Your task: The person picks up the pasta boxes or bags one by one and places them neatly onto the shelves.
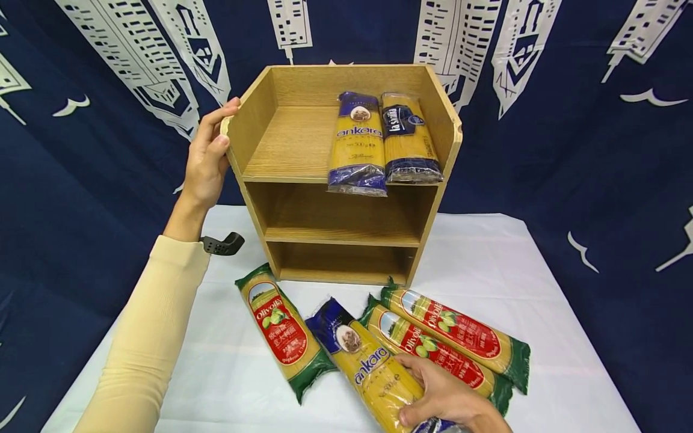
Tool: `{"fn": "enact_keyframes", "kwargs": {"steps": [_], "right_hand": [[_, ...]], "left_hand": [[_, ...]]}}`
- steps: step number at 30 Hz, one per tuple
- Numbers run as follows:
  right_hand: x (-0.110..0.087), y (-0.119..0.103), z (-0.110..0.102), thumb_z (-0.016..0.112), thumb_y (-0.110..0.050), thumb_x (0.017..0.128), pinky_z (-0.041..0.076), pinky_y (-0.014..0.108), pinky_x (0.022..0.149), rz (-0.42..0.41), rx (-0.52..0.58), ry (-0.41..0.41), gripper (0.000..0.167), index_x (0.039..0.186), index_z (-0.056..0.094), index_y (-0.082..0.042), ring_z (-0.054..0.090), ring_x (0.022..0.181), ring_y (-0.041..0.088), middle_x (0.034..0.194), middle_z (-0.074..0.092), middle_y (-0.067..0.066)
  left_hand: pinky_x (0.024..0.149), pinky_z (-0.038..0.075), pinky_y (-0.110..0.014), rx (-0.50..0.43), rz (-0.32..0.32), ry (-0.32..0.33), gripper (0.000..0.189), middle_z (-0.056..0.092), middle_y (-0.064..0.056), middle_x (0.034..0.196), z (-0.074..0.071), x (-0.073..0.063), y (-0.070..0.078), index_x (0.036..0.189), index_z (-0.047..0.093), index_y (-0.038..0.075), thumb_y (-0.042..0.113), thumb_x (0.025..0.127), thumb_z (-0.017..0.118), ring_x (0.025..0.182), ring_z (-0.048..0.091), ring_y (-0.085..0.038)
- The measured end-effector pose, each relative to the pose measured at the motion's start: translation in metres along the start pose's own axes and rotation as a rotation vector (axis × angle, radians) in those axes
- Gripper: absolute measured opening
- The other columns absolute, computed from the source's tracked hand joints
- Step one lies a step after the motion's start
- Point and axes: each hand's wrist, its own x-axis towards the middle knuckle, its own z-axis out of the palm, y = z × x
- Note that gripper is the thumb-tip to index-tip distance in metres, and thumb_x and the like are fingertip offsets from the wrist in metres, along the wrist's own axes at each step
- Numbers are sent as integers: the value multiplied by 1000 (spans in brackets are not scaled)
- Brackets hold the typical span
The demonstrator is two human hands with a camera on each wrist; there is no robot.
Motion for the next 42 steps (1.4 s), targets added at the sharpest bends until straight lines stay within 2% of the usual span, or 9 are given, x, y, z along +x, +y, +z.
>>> {"fn": "enact_keyframes", "kwargs": {"steps": [5,12,17,22,27,34,42], "right_hand": [[-5,-6,2,80,-21,88,54,44,94,-48,-33,20,99,152,16,18,63,113,33,130,61,19],[-9,-20,9,78,-23,90,51,44,99,-57,27,-24,92,154,22,12,61,117,33,135,58,21],[-13,-29,16,76,-22,92,49,46,101,-62,73,-23,89,155,22,10,59,119,34,139,56,22],[-18,-37,24,73,-20,94,49,49,101,-92,110,-5,90,156,15,10,59,119,36,140,54,24],[-23,-47,30,68,-14,97,47,51,102,-72,187,36,87,158,9,7,58,122,39,142,52,24],[-27,-54,39,66,-13,98,47,54,100,-154,160,32,93,158,-2,7,59,122,40,142,50,24],[-27,-63,47,64,-12,99,47,56,99,-209,196,21,83,159,8,1,59,121,40,144,47,23]], "left_hand": [[113,36,-42,-1,3,0,44,41,-17,157,-1,0,1,140,52,-2,15,99,49,145,37,-28],[113,36,-42,3,0,-5,44,41,-17,157,-1,0,1,140,51,-2,15,100,48,145,37,-28],[114,35,-43,10,1,-5,45,41,-17,157,0,0,2,140,51,-2,15,99,49,146,36,-28],[113,36,-43,15,-2,-8,45,41,-16,157,-1,0,2,141,51,-2,16,100,48,146,37,-28],[112,37,-43,10,-4,-12,45,41,-16,158,0,0,1,141,51,-2,17,100,49,145,37,-28],[112,36,-43,15,0,-16,45,41,-16,158,0,0,1,141,50,-2,17,100,49,146,36,-27],[112,37,-43,28,-7,-16,46,40,-15,158,-1,-1,0,142,49,-3,17,101,48,146,37,-27]]}}
